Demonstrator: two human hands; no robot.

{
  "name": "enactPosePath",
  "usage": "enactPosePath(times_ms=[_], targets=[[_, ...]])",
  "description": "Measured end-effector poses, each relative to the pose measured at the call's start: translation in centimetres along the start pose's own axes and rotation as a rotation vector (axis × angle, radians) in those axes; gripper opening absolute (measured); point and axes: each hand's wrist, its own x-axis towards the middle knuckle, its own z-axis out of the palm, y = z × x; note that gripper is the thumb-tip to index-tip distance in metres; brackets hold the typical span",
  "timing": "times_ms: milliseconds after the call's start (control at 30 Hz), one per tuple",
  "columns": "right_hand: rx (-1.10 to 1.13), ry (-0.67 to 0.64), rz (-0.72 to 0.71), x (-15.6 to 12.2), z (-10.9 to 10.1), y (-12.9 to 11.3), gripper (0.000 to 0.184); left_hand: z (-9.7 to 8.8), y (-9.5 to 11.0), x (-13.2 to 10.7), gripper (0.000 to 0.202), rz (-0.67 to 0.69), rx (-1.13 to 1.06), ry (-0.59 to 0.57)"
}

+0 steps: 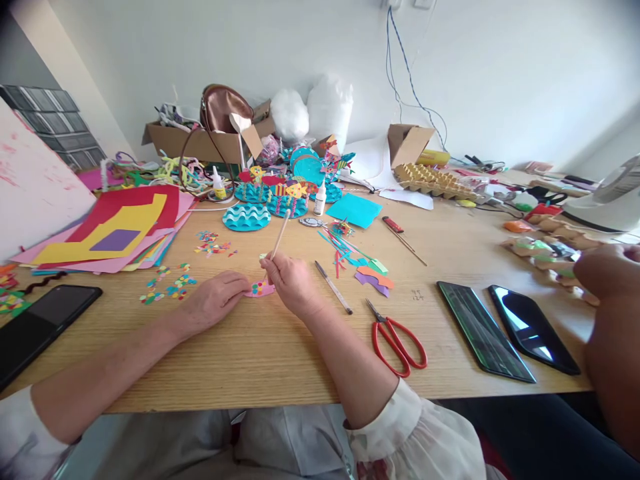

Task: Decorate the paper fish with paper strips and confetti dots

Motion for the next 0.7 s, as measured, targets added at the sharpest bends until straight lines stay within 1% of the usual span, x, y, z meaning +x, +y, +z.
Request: enactPosePath(times_ms=[100, 267, 467, 700], targets=[[-0.032, -0.024, -0.008, 0.02, 0.24, 0.19, 0.026, 0.02, -0.01, 0.01, 0.019, 0.001, 0.002, 0.000], [-0.051, -0.028, 0.001, 0.08, 0.47, 0.39, 0.025, 0.04, 0.03, -0.01, 0.018, 0.012, 0.014, 0.004], [-0.043, -0.050, 0.030, 0.17, 0.78, 0.56, 0.025, -0.13, 0.16, 0.01, 0.020, 0.011, 0.038, 0.002], [-0.053, -0.035, 0.036, 0.15, 0.59, 0.41, 0.025, -0.20, 0.24, 0.06, 0.019, 0.018, 0.029, 0.004]])
